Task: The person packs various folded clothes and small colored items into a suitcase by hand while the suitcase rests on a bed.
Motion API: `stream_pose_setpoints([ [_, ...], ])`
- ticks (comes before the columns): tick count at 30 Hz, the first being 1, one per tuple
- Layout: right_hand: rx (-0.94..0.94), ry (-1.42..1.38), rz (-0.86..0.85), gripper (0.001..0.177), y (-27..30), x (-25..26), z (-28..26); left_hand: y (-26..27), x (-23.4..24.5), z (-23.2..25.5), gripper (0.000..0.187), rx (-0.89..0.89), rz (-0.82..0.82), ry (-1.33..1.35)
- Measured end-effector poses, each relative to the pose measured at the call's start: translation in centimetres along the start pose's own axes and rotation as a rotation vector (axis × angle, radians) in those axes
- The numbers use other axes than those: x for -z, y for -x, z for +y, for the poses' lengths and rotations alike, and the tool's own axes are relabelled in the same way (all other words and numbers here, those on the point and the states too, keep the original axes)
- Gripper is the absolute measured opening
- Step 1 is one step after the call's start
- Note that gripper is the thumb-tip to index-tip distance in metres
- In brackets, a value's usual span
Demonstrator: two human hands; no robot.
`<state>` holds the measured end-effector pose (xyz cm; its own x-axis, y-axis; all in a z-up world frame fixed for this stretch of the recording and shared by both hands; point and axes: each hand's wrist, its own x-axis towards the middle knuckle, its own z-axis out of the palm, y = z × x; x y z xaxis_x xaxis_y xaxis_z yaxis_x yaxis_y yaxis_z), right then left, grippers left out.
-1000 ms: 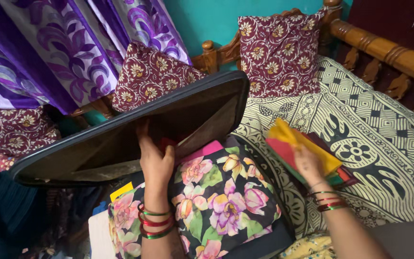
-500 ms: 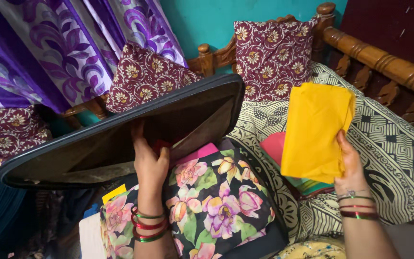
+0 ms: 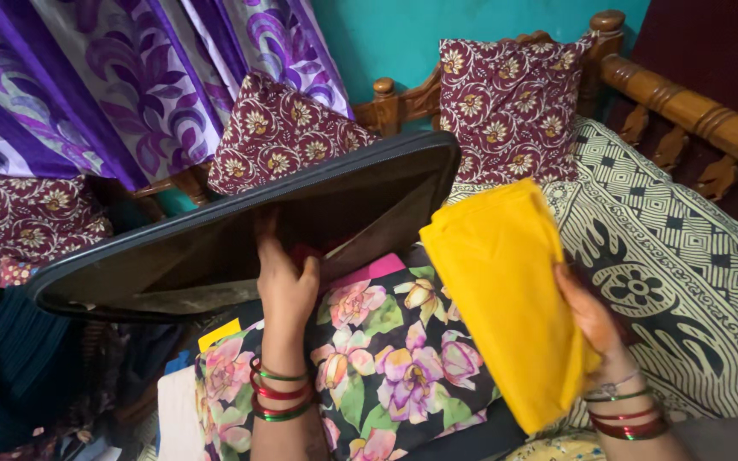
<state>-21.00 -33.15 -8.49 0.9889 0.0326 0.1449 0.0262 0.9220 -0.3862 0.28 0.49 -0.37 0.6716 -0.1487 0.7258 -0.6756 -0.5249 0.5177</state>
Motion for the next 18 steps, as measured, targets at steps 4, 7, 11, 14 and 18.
stream_pose_setpoints([
  [4,-0.096,0.1,0.198,0.05,-2.3,3.5,1.4,-0.1,0.2,0.6,0.081,0.034,-0.005,0.006],
  [7,-0.157,0.083,0.255,0.048,-3.1,5.7,1.4,-0.3,0.3,1.1,0.081,0.169,-0.048,0.033],
  [11,-0.152,0.105,0.307,0.048,-2.5,5.8,1.0,-0.2,0.1,0.8,0.08,0.077,-0.006,0.014],
  [14,-0.116,0.205,0.438,0.047,-2.0,4.7,1.3,0.0,0.1,0.4,0.08,0.039,0.004,-0.004],
  [18,0.01,0.539,0.549,0.046,-1.3,0.3,1.7,0.0,0.3,0.7,0.088,0.031,0.01,0.01],
])
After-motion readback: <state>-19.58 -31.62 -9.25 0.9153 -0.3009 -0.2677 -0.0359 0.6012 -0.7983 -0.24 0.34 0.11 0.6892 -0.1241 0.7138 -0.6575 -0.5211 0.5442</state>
